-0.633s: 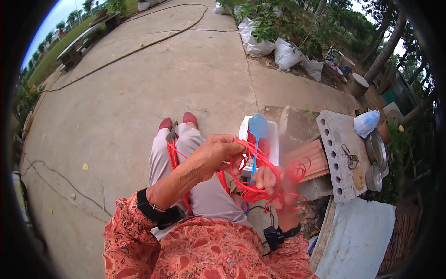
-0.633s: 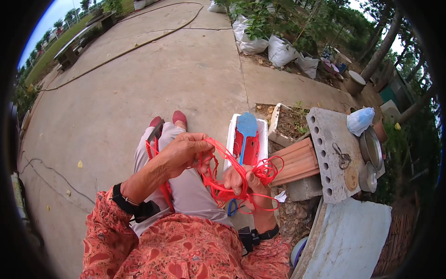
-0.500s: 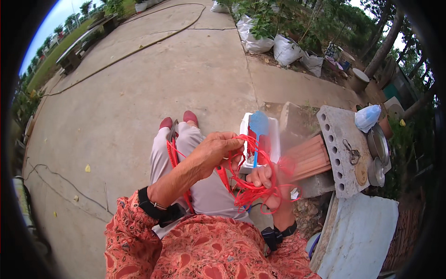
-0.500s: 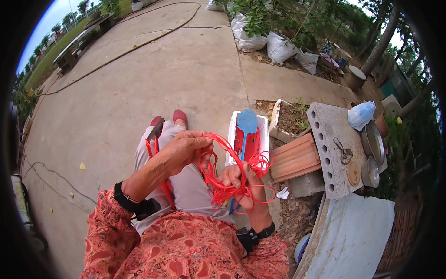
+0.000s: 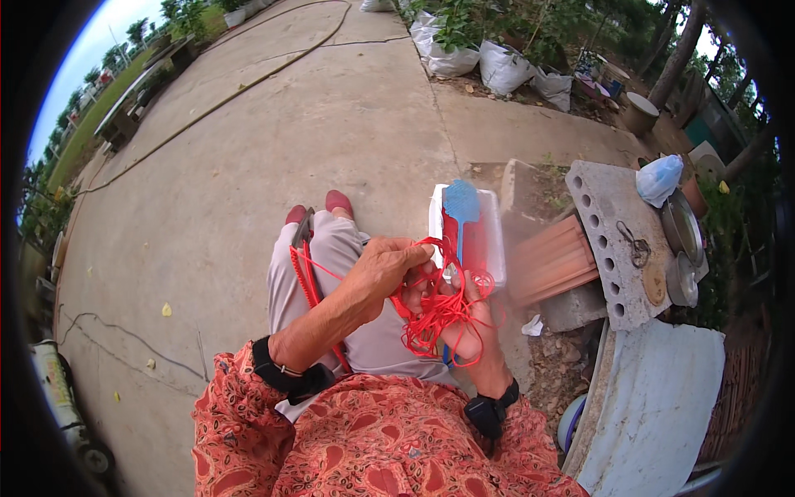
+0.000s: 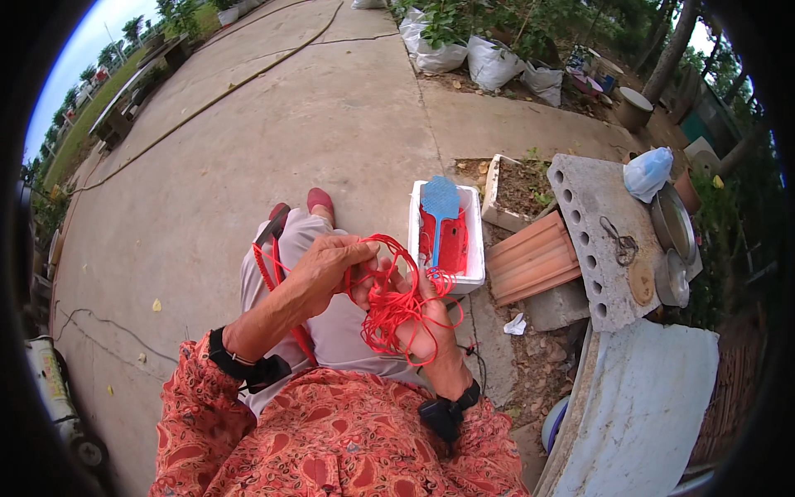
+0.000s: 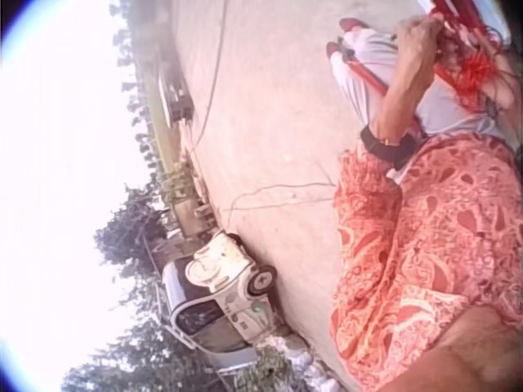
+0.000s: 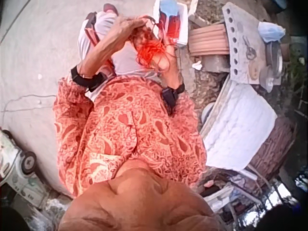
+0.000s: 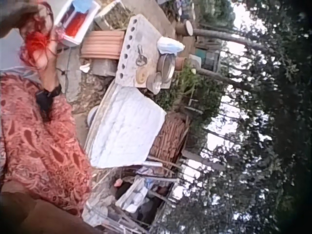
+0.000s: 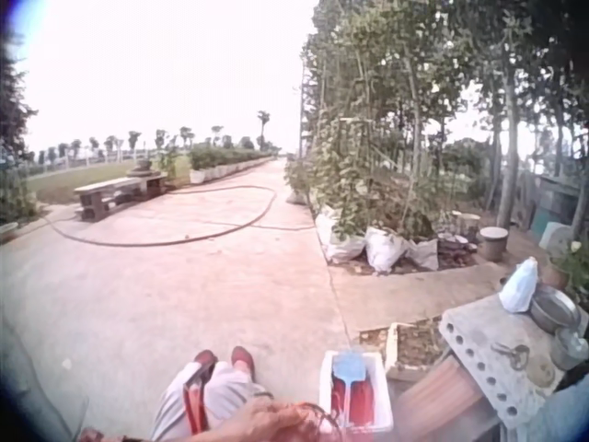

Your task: Winding and bundling long strands of red plastic rope around a specialized tool.

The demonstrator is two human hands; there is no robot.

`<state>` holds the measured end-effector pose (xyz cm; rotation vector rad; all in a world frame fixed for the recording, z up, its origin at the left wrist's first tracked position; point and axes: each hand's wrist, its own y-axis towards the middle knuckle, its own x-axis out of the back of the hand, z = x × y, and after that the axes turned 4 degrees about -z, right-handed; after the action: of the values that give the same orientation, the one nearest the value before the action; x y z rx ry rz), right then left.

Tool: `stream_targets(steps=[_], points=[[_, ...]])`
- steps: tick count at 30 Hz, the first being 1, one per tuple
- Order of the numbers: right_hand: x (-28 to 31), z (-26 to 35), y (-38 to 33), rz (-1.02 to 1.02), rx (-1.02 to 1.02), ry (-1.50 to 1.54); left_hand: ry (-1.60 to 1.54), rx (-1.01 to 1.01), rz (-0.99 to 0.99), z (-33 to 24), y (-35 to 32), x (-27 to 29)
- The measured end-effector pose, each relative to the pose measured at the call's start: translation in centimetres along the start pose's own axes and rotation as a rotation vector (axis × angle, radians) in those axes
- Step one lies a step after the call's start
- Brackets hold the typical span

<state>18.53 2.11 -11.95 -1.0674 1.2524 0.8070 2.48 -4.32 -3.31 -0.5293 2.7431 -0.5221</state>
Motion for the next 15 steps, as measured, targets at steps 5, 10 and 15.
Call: stream_targets(steps=[5, 10, 15], points=[[1.3, 1.7, 0.9, 0.055, 0.182, -0.122, -0.020, 0.106, -0.070, 0.5, 0.1, 0.1], [-0.4, 1.9, 0.1, -0.099, 0.210, -0.261, -0.133, 0.152, -0.040, 1.2, 0.7, 1.2], [-0.8, 2.0, -0.2, -0.222, 0.090, -0.445, -0.042, 0.142, 0.039, 0.8, 0.4, 2.1]])
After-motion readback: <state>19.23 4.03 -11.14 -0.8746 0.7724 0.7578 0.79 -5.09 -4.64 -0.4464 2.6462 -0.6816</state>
